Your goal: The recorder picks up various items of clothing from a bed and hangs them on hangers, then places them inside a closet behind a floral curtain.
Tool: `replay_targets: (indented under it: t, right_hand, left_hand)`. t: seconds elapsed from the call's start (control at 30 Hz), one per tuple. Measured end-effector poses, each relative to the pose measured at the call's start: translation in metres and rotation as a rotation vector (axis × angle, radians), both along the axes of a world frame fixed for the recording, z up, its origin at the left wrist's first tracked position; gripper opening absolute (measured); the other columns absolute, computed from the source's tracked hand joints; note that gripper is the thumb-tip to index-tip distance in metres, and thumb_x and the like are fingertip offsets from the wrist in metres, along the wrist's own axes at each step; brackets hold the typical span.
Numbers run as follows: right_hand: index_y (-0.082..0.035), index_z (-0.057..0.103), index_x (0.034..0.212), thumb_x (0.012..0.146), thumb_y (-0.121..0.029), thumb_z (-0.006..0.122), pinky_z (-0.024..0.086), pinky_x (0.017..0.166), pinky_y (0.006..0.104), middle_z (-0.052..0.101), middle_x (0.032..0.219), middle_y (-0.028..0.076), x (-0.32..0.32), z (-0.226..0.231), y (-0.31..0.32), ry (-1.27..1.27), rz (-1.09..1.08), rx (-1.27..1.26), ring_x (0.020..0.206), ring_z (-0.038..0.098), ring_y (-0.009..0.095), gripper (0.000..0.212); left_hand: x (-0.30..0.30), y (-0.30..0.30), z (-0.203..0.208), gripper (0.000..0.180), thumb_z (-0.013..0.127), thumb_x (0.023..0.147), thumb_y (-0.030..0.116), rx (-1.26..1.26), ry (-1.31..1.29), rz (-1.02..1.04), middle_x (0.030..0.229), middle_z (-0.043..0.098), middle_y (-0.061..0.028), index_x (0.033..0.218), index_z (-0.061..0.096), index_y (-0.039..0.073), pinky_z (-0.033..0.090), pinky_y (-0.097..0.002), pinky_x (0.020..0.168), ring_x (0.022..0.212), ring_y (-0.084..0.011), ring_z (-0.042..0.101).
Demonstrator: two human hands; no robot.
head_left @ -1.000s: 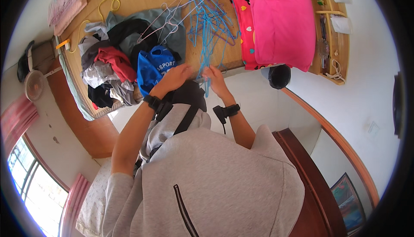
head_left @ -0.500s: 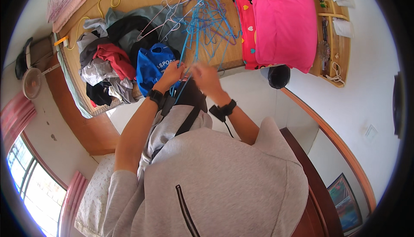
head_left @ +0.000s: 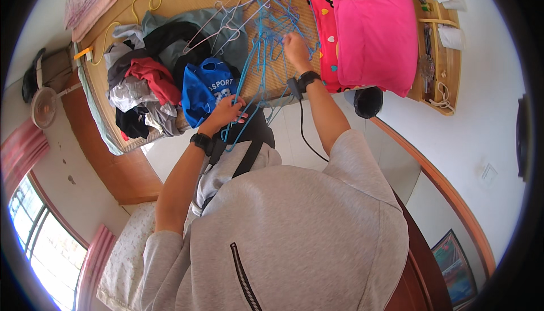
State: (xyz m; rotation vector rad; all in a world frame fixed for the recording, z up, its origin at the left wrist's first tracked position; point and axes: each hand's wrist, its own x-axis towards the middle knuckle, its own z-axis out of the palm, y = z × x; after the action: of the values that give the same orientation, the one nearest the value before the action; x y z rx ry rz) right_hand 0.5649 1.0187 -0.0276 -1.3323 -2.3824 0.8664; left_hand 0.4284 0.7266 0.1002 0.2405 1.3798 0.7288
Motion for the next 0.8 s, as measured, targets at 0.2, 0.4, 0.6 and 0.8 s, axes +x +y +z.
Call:
replay_targets:
  t: [0.2, 0.4, 0.6, 0.8]
  right_hand:
    - [0.005, 0.068, 0.082, 0.101, -0.026, 0.051, 0.042, 0.058, 0.0394, 0.067, 0.069, 0.013, -0.035, 0.116, 0.096, 0.528, -0.489, -0.248, 0.060, 0.056, 0.017, 0.041]
    - [0.005, 0.066, 0.081, 0.102, -0.026, 0.054, 0.036, 0.054, 0.0323, 0.058, 0.066, 0.001, -0.012, 0.169, 0.147, 0.772, -0.408, -0.102, 0.058, 0.044, 0.009, 0.039]
    - [-0.008, 0.047, 0.069, 0.106, -0.024, 0.052, 0.020, 0.052, 0.0273, 0.030, 0.062, -0.008, 0.021, 0.223, 0.087, 0.912, -0.376, -0.234, 0.056, 0.027, 0.004, 0.040]
    - [-0.005, 0.062, 0.082, 0.105, -0.027, 0.054, 0.027, 0.053, 0.0270, 0.037, 0.064, -0.007, 0.090, 0.155, 0.010, 0.577, -0.453, -0.447, 0.058, 0.033, 0.004, 0.032]
  left_hand:
    - [0.010, -0.012, 0.003, 0.015, 0.048, 0.104, 0.014, -0.034, 0.112, -0.044, 0.100, 0.061, -0.0099, 0.111, 0.053, 0.001, 0.062, -0.0313, 0.066, 0.086, -0.0230, 0.073]
    - [0.015, 0.028, -0.002, 0.018, 0.048, 0.105, 0.017, 0.146, 0.129, -0.024, 0.096, 0.060, -0.0095, 0.113, 0.053, 0.002, 0.060, -0.0295, 0.062, 0.082, -0.0183, 0.071]
    - [0.002, 0.092, -0.017, 0.049, 0.060, 0.101, 0.042, 0.219, 0.373, 0.174, 0.094, 0.066, -0.0081, 0.129, 0.053, 0.002, 0.054, -0.0340, 0.070, 0.084, -0.0202, 0.069]
    - [-0.065, -0.026, -0.090, 0.046, 0.061, 0.094, 0.031, 0.087, 0.828, 0.053, 0.106, 0.069, -0.0255, 0.129, 0.056, 0.001, 0.053, -0.0443, 0.087, 0.099, -0.0390, 0.068]
